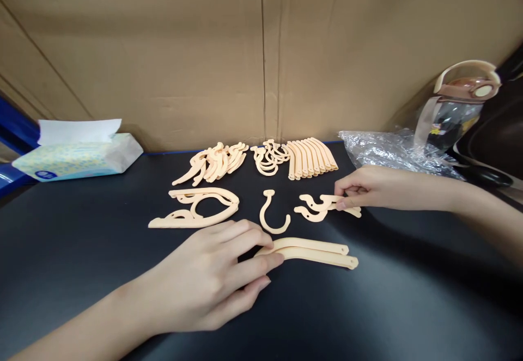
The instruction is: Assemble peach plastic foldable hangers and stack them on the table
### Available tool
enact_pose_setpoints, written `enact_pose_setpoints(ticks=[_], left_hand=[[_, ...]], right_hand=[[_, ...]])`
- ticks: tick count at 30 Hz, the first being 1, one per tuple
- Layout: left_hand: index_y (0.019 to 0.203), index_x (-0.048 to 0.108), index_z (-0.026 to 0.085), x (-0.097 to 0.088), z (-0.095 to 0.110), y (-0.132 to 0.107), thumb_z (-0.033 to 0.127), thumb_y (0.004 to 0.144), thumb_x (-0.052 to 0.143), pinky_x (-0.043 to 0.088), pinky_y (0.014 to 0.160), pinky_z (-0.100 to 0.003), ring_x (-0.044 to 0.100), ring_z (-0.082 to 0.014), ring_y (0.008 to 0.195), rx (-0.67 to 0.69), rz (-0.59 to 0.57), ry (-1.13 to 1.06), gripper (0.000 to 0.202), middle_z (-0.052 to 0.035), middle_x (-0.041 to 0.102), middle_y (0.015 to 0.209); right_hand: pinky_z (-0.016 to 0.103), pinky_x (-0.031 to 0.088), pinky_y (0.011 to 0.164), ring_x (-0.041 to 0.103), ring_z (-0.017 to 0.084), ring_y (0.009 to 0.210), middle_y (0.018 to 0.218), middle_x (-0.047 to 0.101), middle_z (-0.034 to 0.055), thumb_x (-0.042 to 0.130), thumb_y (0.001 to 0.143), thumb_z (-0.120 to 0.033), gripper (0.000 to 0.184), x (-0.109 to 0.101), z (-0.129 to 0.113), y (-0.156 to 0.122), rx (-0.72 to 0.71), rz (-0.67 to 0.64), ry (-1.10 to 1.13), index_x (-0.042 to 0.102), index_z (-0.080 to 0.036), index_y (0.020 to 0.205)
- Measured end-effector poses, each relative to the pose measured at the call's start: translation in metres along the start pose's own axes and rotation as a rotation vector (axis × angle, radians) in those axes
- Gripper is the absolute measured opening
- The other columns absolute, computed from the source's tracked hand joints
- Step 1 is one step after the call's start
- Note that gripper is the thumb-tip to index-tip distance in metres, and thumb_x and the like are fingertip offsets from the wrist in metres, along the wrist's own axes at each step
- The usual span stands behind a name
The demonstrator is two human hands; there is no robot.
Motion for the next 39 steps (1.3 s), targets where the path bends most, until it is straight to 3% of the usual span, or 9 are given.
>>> enact_pose_setpoints(ticks=[3,12,16,20,26,39], left_hand=[[0.123,0.063,0.017,0.0,0.0,0.0,0.015,0.097,0.05,0.051,0.082,-0.033,0.062,-0.0225,0.094,0.002,0.0,-0.003,0.029,-0.0111,0.067,0.109],[0.122,0.063,0.018,0.002,-0.001,0.0,0.016,0.098,0.049,0.051,0.082,-0.033,0.062,-0.0221,0.094,0.006,0.003,0.007,0.028,-0.0108,0.067,0.109],[0.121,0.064,0.018,0.0,0.0,0.001,0.016,0.098,0.049,0.051,0.081,-0.033,0.063,-0.022,0.093,-0.002,0.004,0.002,0.028,-0.0104,0.068,0.108],[0.119,0.066,0.018,-0.001,0.001,0.003,0.016,0.097,0.05,0.052,0.081,-0.032,0.064,-0.0216,0.091,-0.001,0.003,0.029,0.027,-0.0099,0.068,0.106],[0.12,0.065,0.018,0.002,-0.001,0.002,0.017,0.098,0.049,0.051,0.081,-0.032,0.063,-0.0217,0.092,0.001,0.007,0.02,0.028,-0.0102,0.067,0.108],[0.12,0.065,0.019,0.002,-0.001,0.003,0.016,0.097,0.049,0.052,0.08,-0.032,0.063,-0.0208,0.092,0.004,0.007,0.035,0.028,-0.0101,0.067,0.107]], right_hand=[[0.026,0.027,0.051,0.039,0.012,0.056,0.059,0.048,-0.0041,0.056,0.091,-0.044,0.031,0.0,0.007,0.001,0.043,0.067,-0.082,0.057,-0.023,0.068],[0.026,0.026,0.05,0.036,0.011,0.049,0.054,0.042,-0.0061,0.051,0.094,-0.043,0.031,-0.001,0.012,0.005,-0.047,0.182,-0.251,0.061,-0.024,0.072],[0.026,0.028,0.051,0.036,0.011,0.048,0.055,0.046,-0.0054,0.047,0.097,-0.041,0.034,-0.002,0.007,0.003,-0.105,0.21,-0.3,0.065,-0.024,0.074],[0.026,0.029,0.051,0.04,0.011,0.048,0.055,0.05,-0.0044,0.048,0.097,-0.045,0.035,-0.002,0.003,0.003,-0.132,0.245,-0.355,0.075,-0.025,0.088],[0.025,0.032,0.054,0.048,0.012,0.051,0.062,0.062,-0.0013,0.049,0.097,-0.048,0.037,-0.001,0.002,0.001,-0.118,0.26,-0.373,0.079,-0.027,0.097],[0.026,0.029,0.051,0.046,0.012,0.048,0.055,0.052,-0.0044,0.05,0.097,-0.047,0.032,0.002,0.005,0.003,-0.108,0.235,-0.398,0.076,-0.03,0.1]])
Point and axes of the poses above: each hand's wrist, its own y-axis towards the middle knuckle, its own x-axis out of the palm, z = x × y, the point moved 6 cm from there along y, towards the middle knuckle
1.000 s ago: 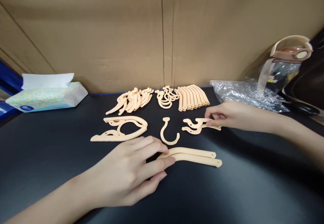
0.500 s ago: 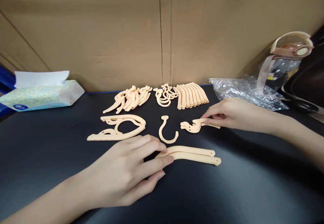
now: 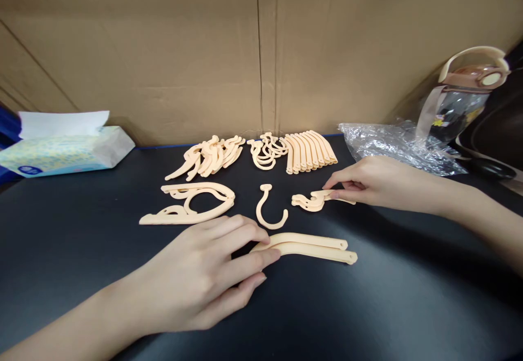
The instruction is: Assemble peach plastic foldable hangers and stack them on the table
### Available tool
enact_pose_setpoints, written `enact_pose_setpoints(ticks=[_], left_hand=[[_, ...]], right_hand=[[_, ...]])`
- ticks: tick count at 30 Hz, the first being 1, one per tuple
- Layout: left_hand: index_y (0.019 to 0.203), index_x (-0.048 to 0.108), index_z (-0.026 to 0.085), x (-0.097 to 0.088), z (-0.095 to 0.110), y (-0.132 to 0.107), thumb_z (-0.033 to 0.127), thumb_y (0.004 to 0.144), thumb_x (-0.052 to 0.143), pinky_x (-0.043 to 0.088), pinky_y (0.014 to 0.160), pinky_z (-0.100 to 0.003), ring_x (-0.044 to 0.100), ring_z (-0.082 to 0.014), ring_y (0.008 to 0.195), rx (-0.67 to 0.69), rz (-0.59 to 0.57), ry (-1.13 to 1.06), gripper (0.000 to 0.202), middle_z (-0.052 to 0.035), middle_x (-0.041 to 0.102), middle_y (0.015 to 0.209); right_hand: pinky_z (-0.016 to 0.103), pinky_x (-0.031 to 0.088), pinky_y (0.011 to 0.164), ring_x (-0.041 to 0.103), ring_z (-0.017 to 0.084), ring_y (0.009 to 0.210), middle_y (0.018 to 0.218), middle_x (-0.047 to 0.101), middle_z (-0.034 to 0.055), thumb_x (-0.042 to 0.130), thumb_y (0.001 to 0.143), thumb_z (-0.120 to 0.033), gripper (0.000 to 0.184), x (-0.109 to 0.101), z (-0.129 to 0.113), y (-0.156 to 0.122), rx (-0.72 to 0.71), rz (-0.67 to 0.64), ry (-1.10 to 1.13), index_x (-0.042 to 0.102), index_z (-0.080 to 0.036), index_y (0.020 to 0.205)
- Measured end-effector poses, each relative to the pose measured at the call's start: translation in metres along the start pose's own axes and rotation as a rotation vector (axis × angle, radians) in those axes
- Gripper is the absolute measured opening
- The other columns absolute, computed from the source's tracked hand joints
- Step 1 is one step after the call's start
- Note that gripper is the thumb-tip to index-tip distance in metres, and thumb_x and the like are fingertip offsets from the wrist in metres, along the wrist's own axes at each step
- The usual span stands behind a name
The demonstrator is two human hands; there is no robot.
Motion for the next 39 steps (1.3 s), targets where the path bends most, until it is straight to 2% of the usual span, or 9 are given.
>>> enact_pose_setpoints(ticks=[3,7,13,15,18,20,25,30,39], left_hand=[[0.121,0.065,0.018,0.0,0.0,-0.001,0.016,0.097,0.049,0.051,0.08,-0.033,0.063,-0.0212,0.092,0.001,-0.005,-0.007,0.028,-0.01,0.067,0.107],[0.12,0.065,0.018,0.001,0.0,-0.001,0.016,0.098,0.049,0.05,0.082,-0.033,0.063,-0.022,0.093,-0.002,-0.005,-0.011,0.027,-0.0097,0.067,0.108],[0.121,0.064,0.018,0.002,-0.001,-0.002,0.016,0.098,0.048,0.049,0.082,-0.034,0.062,-0.022,0.093,0.0,0.0,-0.012,0.028,-0.0097,0.067,0.109],[0.121,0.064,0.018,0.003,0.0,-0.002,0.016,0.098,0.048,0.049,0.081,-0.033,0.062,-0.0216,0.092,0.006,0.002,-0.009,0.027,-0.0096,0.067,0.109],[0.12,0.064,0.017,0.002,0.0,-0.003,0.016,0.099,0.048,0.048,0.082,-0.033,0.063,-0.0213,0.092,0.014,0.0,-0.001,0.027,-0.0094,0.067,0.108],[0.119,0.064,0.017,0.002,0.0,-0.003,0.017,0.099,0.048,0.048,0.081,-0.033,0.063,-0.0215,0.093,0.015,0.004,0.006,0.026,-0.0092,0.067,0.108],[0.119,0.065,0.017,0.001,0.0,-0.001,0.017,0.099,0.047,0.048,0.081,-0.032,0.063,-0.0214,0.092,0.011,-0.001,0.004,0.026,-0.009,0.067,0.108],[0.12,0.065,0.017,0.002,-0.001,-0.001,0.017,0.099,0.048,0.048,0.082,-0.033,0.062,-0.0218,0.094,0.012,0.0,0.004,0.026,-0.0091,0.067,0.109],[0.12,0.065,0.018,0.003,0.0,-0.002,0.017,0.099,0.048,0.047,0.081,-0.033,0.062,-0.0212,0.092,0.002,-0.006,0.01,0.026,-0.008,0.066,0.109]], right_hand=[[0.025,0.034,0.054,0.052,0.012,0.052,0.06,0.06,-0.0036,0.05,0.096,-0.042,0.029,0.001,0.0,0.0,-0.006,-0.011,0.012,0.075,-0.03,0.102],[0.026,0.039,0.06,0.064,0.014,0.065,0.083,0.075,-0.0003,0.047,0.097,-0.037,0.03,0.001,0.001,0.0,-0.018,-0.008,0.039,0.075,-0.029,0.103],[0.027,0.043,0.066,0.068,0.015,0.072,0.089,0.076,0.0003,0.047,0.098,-0.036,0.029,0.002,0.001,-0.001,-0.032,-0.033,0.103,0.075,-0.029,0.104],[0.027,0.041,0.063,0.066,0.014,0.068,0.084,0.075,-0.0002,0.048,0.099,-0.037,0.029,0.001,-0.001,-0.001,-0.041,-0.013,0.102,0.075,-0.029,0.104],[0.026,0.036,0.054,0.056,0.013,0.053,0.064,0.064,-0.0028,0.051,0.097,-0.049,0.033,-0.001,-0.005,-0.002,-0.031,0.046,0.08,0.074,-0.028,0.11],[0.026,0.036,0.054,0.055,0.013,0.053,0.062,0.061,-0.0036,0.057,0.094,-0.054,0.039,-0.001,-0.01,-0.002,-0.038,0.076,0.088,0.072,-0.027,0.116],[0.024,0.043,0.066,0.066,0.014,0.073,0.1,0.076,0.0014,0.061,0.094,-0.043,0.032,0.005,-0.025,-0.001,-0.166,0.085,0.16,0.072,-0.024,0.117],[0.021,0.041,0.062,0.06,0.01,0.064,0.095,0.076,-0.003,0.061,0.095,-0.029,0.021,0.009,-0.029,0.0,-0.192,0.117,0.162,0.073,-0.024,0.111],[0.021,0.035,0.056,0.051,0.009,0.054,0.067,0.063,-0.0057,0.063,0.094,-0.033,0.021,0.011,-0.024,0.001,-0.145,0.149,0.142,0.073,-0.024,0.11]])
Point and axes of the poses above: each hand's wrist, its own y-axis towards the middle knuckle, its own x-axis out of the palm, z = x × y, the point moved 6 cm from there along y, towards the middle knuckle
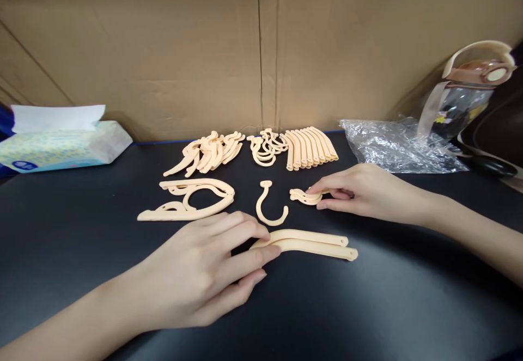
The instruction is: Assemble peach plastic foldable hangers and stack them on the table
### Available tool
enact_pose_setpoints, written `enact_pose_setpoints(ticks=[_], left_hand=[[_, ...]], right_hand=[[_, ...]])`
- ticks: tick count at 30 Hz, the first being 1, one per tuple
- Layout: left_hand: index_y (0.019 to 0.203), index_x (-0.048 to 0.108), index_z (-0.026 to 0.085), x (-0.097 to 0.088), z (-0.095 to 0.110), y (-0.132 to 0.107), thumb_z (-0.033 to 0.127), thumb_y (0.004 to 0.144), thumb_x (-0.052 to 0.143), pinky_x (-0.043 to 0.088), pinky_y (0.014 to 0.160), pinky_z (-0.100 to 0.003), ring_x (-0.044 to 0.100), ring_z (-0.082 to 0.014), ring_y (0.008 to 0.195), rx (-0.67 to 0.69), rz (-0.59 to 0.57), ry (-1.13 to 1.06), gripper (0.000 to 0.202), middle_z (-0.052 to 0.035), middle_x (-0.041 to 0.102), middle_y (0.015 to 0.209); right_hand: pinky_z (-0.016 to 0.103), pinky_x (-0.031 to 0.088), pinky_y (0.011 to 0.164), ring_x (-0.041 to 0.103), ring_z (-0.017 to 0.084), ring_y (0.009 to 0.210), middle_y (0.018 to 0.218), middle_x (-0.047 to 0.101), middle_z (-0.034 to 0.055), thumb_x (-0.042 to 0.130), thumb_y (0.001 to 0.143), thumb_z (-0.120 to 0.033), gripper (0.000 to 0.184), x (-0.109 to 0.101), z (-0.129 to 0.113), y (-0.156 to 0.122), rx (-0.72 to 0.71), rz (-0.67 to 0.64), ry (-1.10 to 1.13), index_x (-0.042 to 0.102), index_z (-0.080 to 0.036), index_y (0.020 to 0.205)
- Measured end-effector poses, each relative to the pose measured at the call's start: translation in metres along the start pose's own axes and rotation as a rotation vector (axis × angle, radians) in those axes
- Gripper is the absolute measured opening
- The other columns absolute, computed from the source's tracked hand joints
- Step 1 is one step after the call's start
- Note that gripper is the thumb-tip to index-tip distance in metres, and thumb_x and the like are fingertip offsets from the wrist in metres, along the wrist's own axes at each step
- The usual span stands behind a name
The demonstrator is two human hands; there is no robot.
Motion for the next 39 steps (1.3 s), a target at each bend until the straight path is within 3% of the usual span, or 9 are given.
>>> enact_pose_setpoints(ticks=[4,13,20,29,34,39], left_hand=[[0.119,0.065,0.018,0.0,0.0,0.001,0.017,0.099,0.048,0.047,0.08,-0.033,0.063,-0.0212,0.092,0.001,0.002,-0.002,0.026,-0.008,0.067,0.109],[0.12,0.064,0.018,0.0,0.0,0.001,0.017,0.1,0.048,0.047,0.08,-0.033,0.063,-0.0214,0.094,0.011,0.004,0.007,0.026,-0.008,0.067,0.109],[0.118,0.064,0.017,0.0,0.001,0.0,0.017,0.099,0.048,0.047,0.08,-0.032,0.063,-0.0215,0.094,0.015,0.006,0.008,0.025,-0.0084,0.067,0.109],[0.118,0.064,0.017,-0.001,0.0,0.001,0.017,0.1,0.047,0.048,0.081,-0.032,0.063,-0.0212,0.094,0.017,0.014,0.009,0.025,-0.0084,0.067,0.108],[0.12,0.063,0.017,0.0,0.0,0.001,0.017,0.099,0.047,0.048,0.082,-0.033,0.064,-0.0218,0.094,0.003,0.001,0.014,0.026,-0.0081,0.068,0.108],[0.132,0.055,0.01,-0.004,-0.001,0.003,0.016,0.099,0.05,0.048,0.09,-0.03,0.062,-0.0196,0.099,-0.017,0.054,0.012,0.033,-0.0098,0.068,0.114]], right_hand=[[0.02,0.033,0.053,0.046,0.009,0.05,0.057,0.05,-0.0083,0.064,0.093,-0.037,0.023,0.0,0.005,0.0,0.023,0.009,0.007,0.073,-0.025,0.111],[0.022,0.03,0.05,0.042,0.009,0.046,0.055,0.045,-0.0078,0.058,0.095,-0.049,0.035,-0.014,0.014,-0.001,0.013,0.099,-0.03,0.072,-0.02,0.109],[0.024,0.032,0.052,0.049,0.011,0.047,0.055,0.056,-0.0039,0.056,0.095,-0.035,0.026,-0.033,0.021,-0.003,0.076,0.251,-0.18,0.074,-0.018,0.101],[0.025,0.033,0.053,0.053,0.012,0.049,0.058,0.061,-0.0029,0.054,0.097,-0.035,0.026,-0.026,0.006,-0.006,0.051,0.23,-0.188,0.074,-0.02,0.101],[0.026,0.041,0.06,0.067,0.016,0.065,0.08,0.076,0.0005,0.048,0.1,-0.032,0.028,-0.018,-0.009,-0.006,0.01,0.178,-0.178,0.074,-0.022,0.102],[0.027,0.043,0.063,0.071,0.017,0.073,0.092,0.079,0.0009,0.047,0.102,-0.029,0.027,-0.016,-0.023,-0.007,-0.119,0.209,-0.184,0.073,-0.021,0.1]])
Point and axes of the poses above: each hand's wrist, its own y-axis towards the middle knuckle, its own x-axis out of the palm, z = x × y, the point moved 6 cm from there along y, towards the middle knuckle
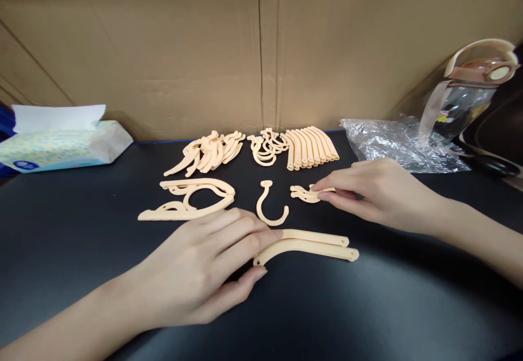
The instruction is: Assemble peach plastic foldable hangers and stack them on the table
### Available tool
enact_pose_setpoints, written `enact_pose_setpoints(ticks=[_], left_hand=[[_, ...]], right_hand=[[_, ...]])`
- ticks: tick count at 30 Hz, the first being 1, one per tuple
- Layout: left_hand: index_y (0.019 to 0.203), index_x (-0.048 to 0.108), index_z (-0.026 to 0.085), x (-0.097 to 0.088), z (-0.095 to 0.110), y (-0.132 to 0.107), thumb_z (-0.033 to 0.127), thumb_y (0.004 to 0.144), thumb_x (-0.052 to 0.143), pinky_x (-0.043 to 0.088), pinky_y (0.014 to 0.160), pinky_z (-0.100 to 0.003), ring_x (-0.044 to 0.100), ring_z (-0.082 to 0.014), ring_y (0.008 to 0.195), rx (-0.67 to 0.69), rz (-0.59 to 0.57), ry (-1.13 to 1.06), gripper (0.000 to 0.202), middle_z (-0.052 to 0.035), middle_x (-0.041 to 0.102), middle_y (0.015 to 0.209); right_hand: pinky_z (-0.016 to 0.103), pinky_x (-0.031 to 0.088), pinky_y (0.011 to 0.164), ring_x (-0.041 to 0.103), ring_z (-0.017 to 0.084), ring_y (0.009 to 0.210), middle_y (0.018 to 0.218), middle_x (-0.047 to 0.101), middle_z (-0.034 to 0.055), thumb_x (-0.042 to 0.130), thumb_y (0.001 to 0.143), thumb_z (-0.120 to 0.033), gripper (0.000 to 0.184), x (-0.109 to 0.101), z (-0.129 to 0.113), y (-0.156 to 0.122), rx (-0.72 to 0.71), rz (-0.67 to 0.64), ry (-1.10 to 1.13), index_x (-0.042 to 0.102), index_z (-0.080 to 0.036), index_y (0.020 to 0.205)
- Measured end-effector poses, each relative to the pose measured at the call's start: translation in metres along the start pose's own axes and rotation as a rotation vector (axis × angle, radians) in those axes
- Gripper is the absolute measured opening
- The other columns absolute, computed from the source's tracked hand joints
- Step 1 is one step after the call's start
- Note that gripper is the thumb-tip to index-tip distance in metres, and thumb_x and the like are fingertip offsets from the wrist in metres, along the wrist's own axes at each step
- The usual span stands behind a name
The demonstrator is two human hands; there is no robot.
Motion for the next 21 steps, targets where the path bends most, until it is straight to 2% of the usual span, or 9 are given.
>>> enact_pose_setpoints(ticks=[4,7,12,17,21], left_hand=[[0.122,0.06,0.012,-0.004,-0.008,-0.001,0.011,0.098,0.05,0.043,0.102,-0.031,0.057,-0.0201,0.113,-0.088,0.055,0.088,0.026,-0.0088,0.067,0.117],[0.107,0.066,0.017,-0.001,-0.013,-0.003,0.009,0.098,0.045,0.042,0.104,-0.036,0.053,-0.0224,0.124,-0.137,0.025,0.146,0.024,-0.0069,0.067,0.122],[0.122,0.062,0.018,0.006,-0.016,-0.008,0.009,0.099,0.04,0.038,0.113,-0.039,0.049,-0.0211,0.136,-0.105,-0.043,0.129,0.033,-0.0048,0.065,0.136],[0.124,0.061,0.019,0.007,-0.019,-0.01,0.007,0.096,0.04,0.042,0.113,-0.041,0.053,-0.0208,0.133,-0.091,-0.076,0.085,0.037,-0.005,0.066,0.135],[0.123,0.061,0.019,0.007,-0.02,-0.008,0.004,0.094,0.039,0.044,0.112,-0.04,0.055,-0.0207,0.132,-0.093,-0.09,0.057,0.039,-0.0056,0.066,0.135]], right_hand=[[0.029,0.042,0.062,0.068,0.017,0.065,0.087,0.078,0.001,0.048,0.103,-0.029,0.027,0.002,-0.006,-0.001,-0.063,0.026,-0.054,0.073,-0.019,0.1],[0.029,0.042,0.062,0.067,0.017,0.064,0.087,0.078,0.0013,0.048,0.103,-0.029,0.028,0.004,-0.008,-0.001,-0.083,0.017,-0.081,0.073,-0.019,0.101],[0.029,0.043,0.063,0.067,0.017,0.065,0.089,0.078,0.0026,0.046,0.104,-0.03,0.029,0.005,-0.009,-0.002,-0.091,0.013,-0.082,0.074,-0.02,0.101],[0.029,0.046,0.064,0.067,0.016,0.067,0.089,0.078,0.0028,0.048,0.103,-0.028,0.027,0.006,-0.013,-0.003,-0.109,0.002,-0.07,0.074,-0.02,0.101],[0.029,0.049,0.067,0.066,0.017,0.074,0.089,0.074,0.0048,0.05,0.102,-0.026,0.025,0.007,-0.019,-0.001,-0.122,0.024,-0.024,0.072,-0.017,0.11]])
Point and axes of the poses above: each hand's wrist, its own y-axis towards the middle knuckle, its own x-axis out of the palm, z = x × y, the point moved 6 cm from there along y, towards the middle knuckle
